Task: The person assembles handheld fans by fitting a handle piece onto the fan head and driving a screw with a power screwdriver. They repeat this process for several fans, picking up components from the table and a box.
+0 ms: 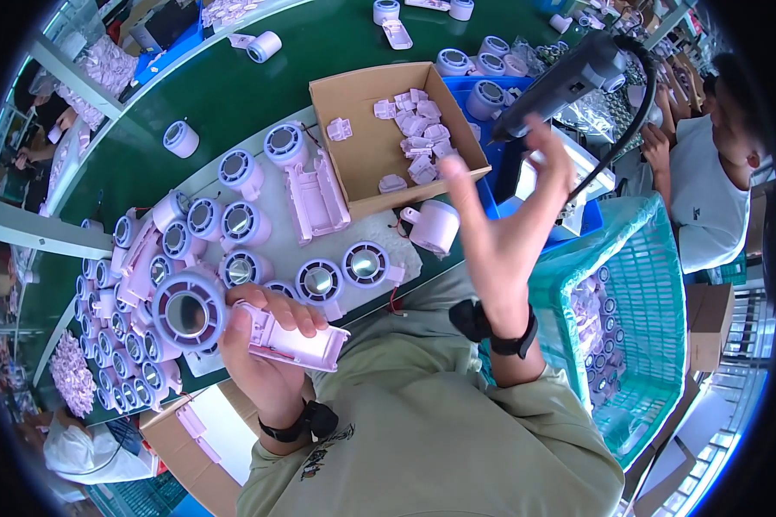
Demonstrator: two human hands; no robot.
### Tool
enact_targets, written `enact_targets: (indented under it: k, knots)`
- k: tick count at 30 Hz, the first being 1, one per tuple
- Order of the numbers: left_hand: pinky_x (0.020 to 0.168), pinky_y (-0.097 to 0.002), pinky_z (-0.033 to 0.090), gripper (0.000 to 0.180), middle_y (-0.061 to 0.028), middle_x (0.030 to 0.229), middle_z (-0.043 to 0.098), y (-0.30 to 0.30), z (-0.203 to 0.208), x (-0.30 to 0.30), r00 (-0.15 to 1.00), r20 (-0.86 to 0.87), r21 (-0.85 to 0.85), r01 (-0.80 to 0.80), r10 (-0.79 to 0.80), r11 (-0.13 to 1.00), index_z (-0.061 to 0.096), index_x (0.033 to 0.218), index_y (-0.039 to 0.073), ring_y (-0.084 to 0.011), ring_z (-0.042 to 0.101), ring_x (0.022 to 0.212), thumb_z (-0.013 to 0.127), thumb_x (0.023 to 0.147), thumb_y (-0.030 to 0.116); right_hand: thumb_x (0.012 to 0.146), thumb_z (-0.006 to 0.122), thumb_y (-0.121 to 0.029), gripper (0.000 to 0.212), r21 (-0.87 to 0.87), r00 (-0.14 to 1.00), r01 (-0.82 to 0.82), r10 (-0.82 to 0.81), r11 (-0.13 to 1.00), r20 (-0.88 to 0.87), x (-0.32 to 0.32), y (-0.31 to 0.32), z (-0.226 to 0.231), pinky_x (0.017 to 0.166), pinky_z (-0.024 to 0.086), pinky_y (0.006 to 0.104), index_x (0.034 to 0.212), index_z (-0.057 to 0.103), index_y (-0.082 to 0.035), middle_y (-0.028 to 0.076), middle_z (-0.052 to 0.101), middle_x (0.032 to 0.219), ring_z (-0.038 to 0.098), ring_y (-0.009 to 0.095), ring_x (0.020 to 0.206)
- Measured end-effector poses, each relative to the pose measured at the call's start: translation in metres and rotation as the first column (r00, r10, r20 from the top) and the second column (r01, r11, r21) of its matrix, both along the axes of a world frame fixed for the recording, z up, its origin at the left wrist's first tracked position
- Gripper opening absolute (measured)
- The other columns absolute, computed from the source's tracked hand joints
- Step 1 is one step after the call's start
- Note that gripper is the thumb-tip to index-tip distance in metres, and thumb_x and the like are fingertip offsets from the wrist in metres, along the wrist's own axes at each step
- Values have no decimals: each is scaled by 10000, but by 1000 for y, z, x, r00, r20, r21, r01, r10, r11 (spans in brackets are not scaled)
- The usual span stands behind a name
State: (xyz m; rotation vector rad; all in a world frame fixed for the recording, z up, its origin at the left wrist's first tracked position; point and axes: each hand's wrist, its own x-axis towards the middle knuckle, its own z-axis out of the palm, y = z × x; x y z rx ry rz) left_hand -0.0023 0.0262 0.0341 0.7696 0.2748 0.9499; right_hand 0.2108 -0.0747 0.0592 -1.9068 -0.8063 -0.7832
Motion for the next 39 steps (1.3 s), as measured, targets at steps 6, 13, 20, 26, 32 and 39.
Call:
enact_targets:
  k: [6, 13, 20, 26, 32, 39]
  knots:
    - [495, -377, 490, 239, -117, 647, 520, -31, 12, 29, 910, -155, -160, 362, -385, 919, 479, 946, 10, -230, 519, 497, 452, 924, 247, 831, 755, -220, 612, 270, 877, 15, 117, 963, -466, 59, 8, 18, 758, 489, 298, 1260, 425, 65, 130, 640, 1001, 613, 163, 811]
    - [478, -336, 459, 237, -111, 640, 518, -23, -13, 24, 705, -124, -252, 658, -698, 710, 501, 1003, -58, -215, 547, 511, 440, 913, 152, 900, 576, -13, 301, 743, 937, -196, 345, 640, -50, 40, -53, 22, 538, 441, 265, 1175, 484, 64, 22, 515, 622, 520, 84, 569]
    - [444, -282, 365, 276, -98, 611, 502, -36, -16, 49, 574, -48, -464, 712, -818, 527, 508, 984, -84, -152, 431, 437, 428, 924, 173, 876, 581, 41, 288, 637, 985, -98, 164, 765, -46, 65, -67, 19, 425, 333, 231, 1149, 492, 43, 15, 454, 561, 413, 66, 449]
    - [451, -285, 379, 293, -79, 613, 502, -42, -18, 58, 527, -96, -470, 724, -844, 505, 531, 994, -72, -138, 439, 441, 445, 938, 203, 871, 581, 46, 286, 583, 983, -30, 130, 812, -130, 57, -66, 9, 415, 308, 225, 1143, 496, 26, 5, 436, 554, 385, 48, 446]
    - [439, -284, 385, 350, -74, 613, 496, -50, -18, 68, 590, -243, -437, 642, -770, 630, 535, 993, -58, -133, 434, 426, 430, 934, 270, 894, 519, -15, 203, 749, 906, -118, 380, 651, -187, 17, -70, 24, 399, 268, 221, 1095, 508, 14, -26, 391, 570, 311, 48, 414]
    - [445, -269, 394, 355, -54, 619, 521, -60, -25, 90, 660, -101, -502, 613, -745, 610, 578, 1000, -26, -117, 478, 452, 497, 937, 314, 911, 451, -49, 140, 861, 637, -394, 771, 321, 3, -35, -54, 43, 352, 257, 204, 1047, 483, -57, -39, 306, 557, 247, 48, 388]
